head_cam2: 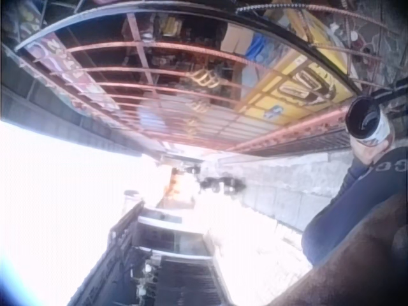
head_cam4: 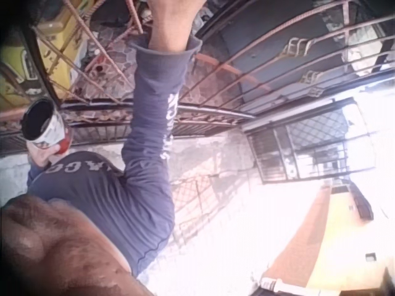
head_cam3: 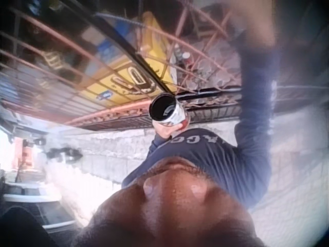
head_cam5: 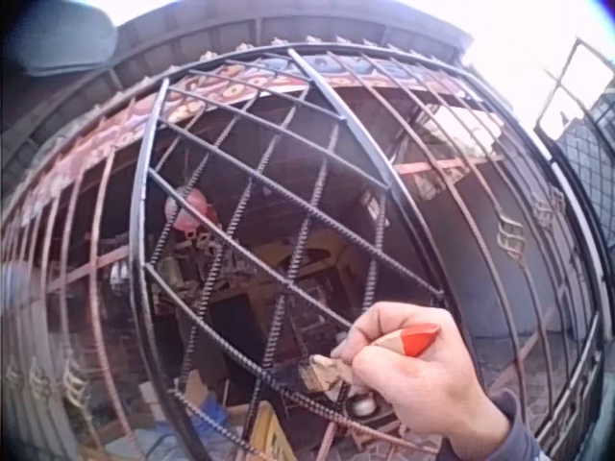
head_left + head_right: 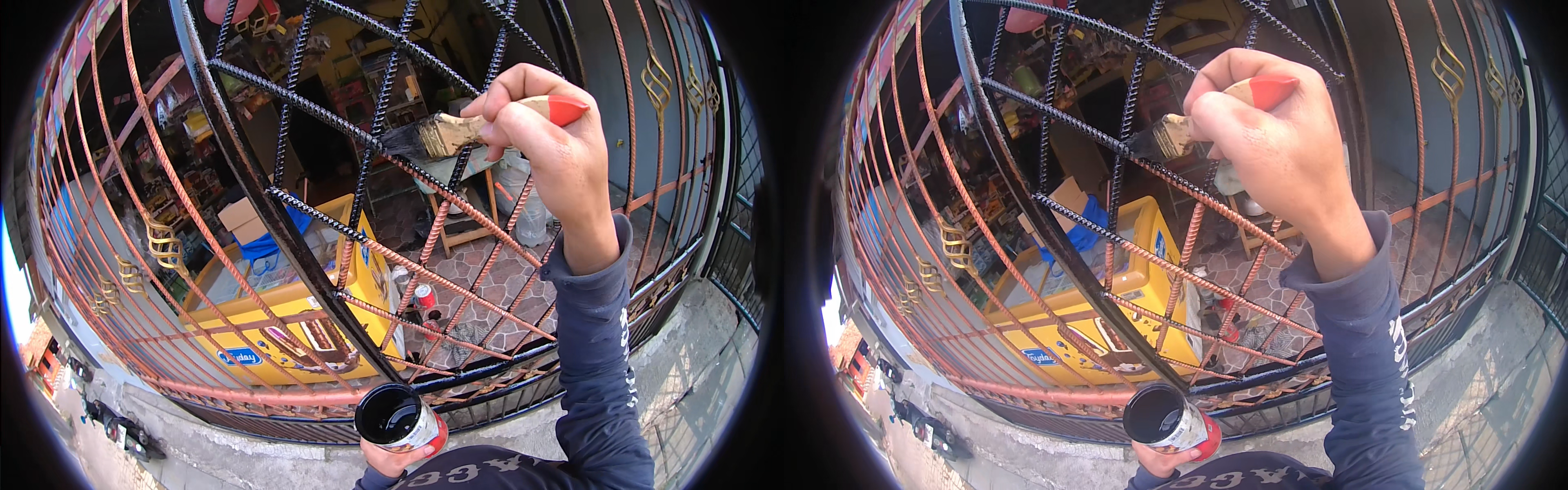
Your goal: The person paints a metal gate black using a paintbrush and a paint can. They repeatedly dip the brush into the can and apply paint to the gate's bars and decorative elements. The person moves along the gate to cover different sections and finishes by placing the can and brush on a table inside the shop.
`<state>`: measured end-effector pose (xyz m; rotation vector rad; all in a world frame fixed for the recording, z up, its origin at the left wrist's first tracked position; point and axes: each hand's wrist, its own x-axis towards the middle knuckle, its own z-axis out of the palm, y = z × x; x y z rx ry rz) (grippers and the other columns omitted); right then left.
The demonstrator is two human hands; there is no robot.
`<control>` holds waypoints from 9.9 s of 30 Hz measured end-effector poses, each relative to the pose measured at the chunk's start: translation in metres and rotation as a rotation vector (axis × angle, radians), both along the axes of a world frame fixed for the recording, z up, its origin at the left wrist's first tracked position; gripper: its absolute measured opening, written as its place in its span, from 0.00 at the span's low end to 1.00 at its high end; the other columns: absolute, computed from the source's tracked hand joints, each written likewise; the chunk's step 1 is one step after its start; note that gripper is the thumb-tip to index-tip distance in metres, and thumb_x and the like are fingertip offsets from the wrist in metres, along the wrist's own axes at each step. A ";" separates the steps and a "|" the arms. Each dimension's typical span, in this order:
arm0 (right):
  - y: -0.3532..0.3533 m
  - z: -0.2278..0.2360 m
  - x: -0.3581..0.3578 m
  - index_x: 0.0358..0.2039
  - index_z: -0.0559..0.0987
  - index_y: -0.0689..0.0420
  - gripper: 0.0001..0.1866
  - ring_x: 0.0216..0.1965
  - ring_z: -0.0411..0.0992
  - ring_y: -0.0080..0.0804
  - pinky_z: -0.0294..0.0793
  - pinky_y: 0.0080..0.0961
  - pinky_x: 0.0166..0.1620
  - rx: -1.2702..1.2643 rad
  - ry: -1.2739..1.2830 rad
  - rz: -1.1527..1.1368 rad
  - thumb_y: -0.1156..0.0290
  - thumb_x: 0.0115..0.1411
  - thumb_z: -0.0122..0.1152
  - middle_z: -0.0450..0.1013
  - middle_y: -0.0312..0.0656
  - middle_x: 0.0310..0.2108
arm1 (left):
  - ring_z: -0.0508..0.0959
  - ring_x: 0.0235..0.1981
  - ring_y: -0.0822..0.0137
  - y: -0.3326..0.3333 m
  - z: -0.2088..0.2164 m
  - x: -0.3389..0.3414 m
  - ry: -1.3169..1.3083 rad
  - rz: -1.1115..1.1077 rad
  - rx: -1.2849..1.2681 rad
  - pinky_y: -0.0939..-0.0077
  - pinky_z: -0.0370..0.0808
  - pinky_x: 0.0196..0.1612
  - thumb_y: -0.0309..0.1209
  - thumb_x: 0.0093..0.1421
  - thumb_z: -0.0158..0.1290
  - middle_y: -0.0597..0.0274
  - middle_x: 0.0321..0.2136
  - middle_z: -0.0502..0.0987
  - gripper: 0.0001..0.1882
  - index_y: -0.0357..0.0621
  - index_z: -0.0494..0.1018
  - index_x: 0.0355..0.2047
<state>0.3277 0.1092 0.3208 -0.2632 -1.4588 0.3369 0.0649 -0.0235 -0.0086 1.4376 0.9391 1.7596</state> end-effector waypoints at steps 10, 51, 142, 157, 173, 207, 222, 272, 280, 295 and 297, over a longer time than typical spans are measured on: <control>-0.004 -0.070 -0.008 0.28 0.79 0.62 0.06 0.34 0.77 0.42 0.77 0.33 0.39 0.337 -0.034 -0.374 0.83 0.47 0.62 0.77 0.51 0.37 | 0.80 0.54 0.60 0.003 0.007 0.003 0.027 -0.101 -0.058 0.61 0.76 0.60 0.25 0.40 0.79 0.50 0.54 0.78 0.50 0.32 0.64 0.63; -0.030 -0.037 0.022 0.26 0.78 0.60 0.06 0.34 0.79 0.35 0.77 0.27 0.37 0.313 -0.632 -0.352 0.83 0.45 0.61 0.80 0.49 0.37 | 0.80 0.55 0.59 0.015 0.020 -0.011 -0.027 -0.197 -0.024 0.61 0.75 0.61 0.28 0.39 0.80 0.52 0.54 0.78 0.52 0.35 0.64 0.63; -0.044 -0.075 -0.137 0.30 0.74 0.63 0.04 0.43 0.79 0.35 0.81 0.29 0.46 0.471 -0.499 -1.172 0.86 0.57 0.58 0.76 0.56 0.47 | 0.81 0.53 0.60 0.071 0.017 -0.149 0.152 -0.717 -0.126 0.65 0.75 0.59 0.36 0.37 0.82 0.51 0.52 0.78 0.53 0.32 0.65 0.60; -0.009 -0.116 -0.182 0.30 0.79 0.61 0.10 0.47 0.74 0.46 0.81 0.34 0.44 0.387 -0.171 -1.140 0.87 0.47 0.64 0.69 0.57 0.49 | 0.79 0.55 0.63 0.065 0.019 -0.156 0.150 -0.737 -0.115 0.64 0.73 0.62 0.29 0.39 0.80 0.53 0.54 0.78 0.50 0.34 0.66 0.62; -0.006 -0.116 -0.193 0.33 0.79 0.62 0.09 0.44 0.79 0.46 0.81 0.35 0.47 0.370 -0.107 -1.041 0.85 0.51 0.64 0.71 0.59 0.50 | 0.80 0.55 0.60 0.058 0.011 -0.165 0.127 -0.670 -0.138 0.63 0.75 0.61 0.33 0.38 0.81 0.52 0.53 0.78 0.52 0.32 0.66 0.61; -0.011 -0.145 -0.176 0.34 0.79 0.61 0.06 0.44 0.78 0.41 0.79 0.34 0.48 0.307 0.043 -1.032 0.83 0.55 0.64 0.73 0.57 0.50 | 0.81 0.53 0.61 0.055 0.016 -0.167 0.192 -0.720 -0.134 0.62 0.76 0.60 0.28 0.38 0.81 0.53 0.52 0.79 0.49 0.33 0.67 0.60; -0.025 -0.157 -0.161 0.33 0.79 0.61 0.07 0.42 0.78 0.43 0.79 0.34 0.43 0.159 0.037 -0.924 0.84 0.52 0.65 0.75 0.56 0.47 | 0.80 0.53 0.61 0.060 0.008 -0.164 0.268 -0.732 -0.101 0.63 0.75 0.60 0.28 0.37 0.81 0.53 0.53 0.77 0.54 0.34 0.63 0.63; -0.461 -0.565 -0.090 0.47 0.73 0.52 0.15 0.40 0.76 0.40 0.80 0.34 0.41 -1.195 1.360 -0.162 0.54 0.72 0.48 0.72 0.38 0.45 | 0.82 0.52 0.60 -0.169 -0.086 -0.122 0.285 -0.629 -0.163 0.65 0.77 0.58 0.36 0.38 0.82 0.50 0.51 0.80 0.50 0.32 0.69 0.59; -0.429 -0.552 -0.106 0.41 0.77 0.51 0.13 0.35 0.78 0.37 0.80 0.31 0.38 -1.262 1.232 -0.141 0.56 0.71 0.51 0.77 0.38 0.35 | 0.76 0.60 0.56 -0.187 -0.108 -0.134 0.375 -0.577 -0.221 0.62 0.71 0.64 0.37 0.35 0.82 0.46 0.58 0.74 0.63 0.32 0.57 0.67; -0.413 -0.581 -0.124 0.53 0.75 0.66 0.20 0.41 0.79 0.38 0.83 0.34 0.45 -1.466 1.256 -0.168 0.62 0.70 0.51 0.74 0.48 0.49 | 0.80 0.53 0.56 -0.165 -0.144 -0.099 0.191 -0.709 -0.360 0.59 0.78 0.58 0.28 0.35 0.79 0.48 0.53 0.77 0.54 0.30 0.64 0.63; -0.419 -0.578 -0.128 0.51 0.76 0.65 0.20 0.40 0.79 0.33 0.84 0.29 0.41 -1.469 1.324 -0.150 0.61 0.70 0.54 0.75 0.46 0.47 | 0.79 0.56 0.51 -0.160 -0.153 -0.093 0.142 -0.817 -0.337 0.56 0.76 0.60 0.26 0.36 0.78 0.43 0.56 0.74 0.57 0.27 0.59 0.65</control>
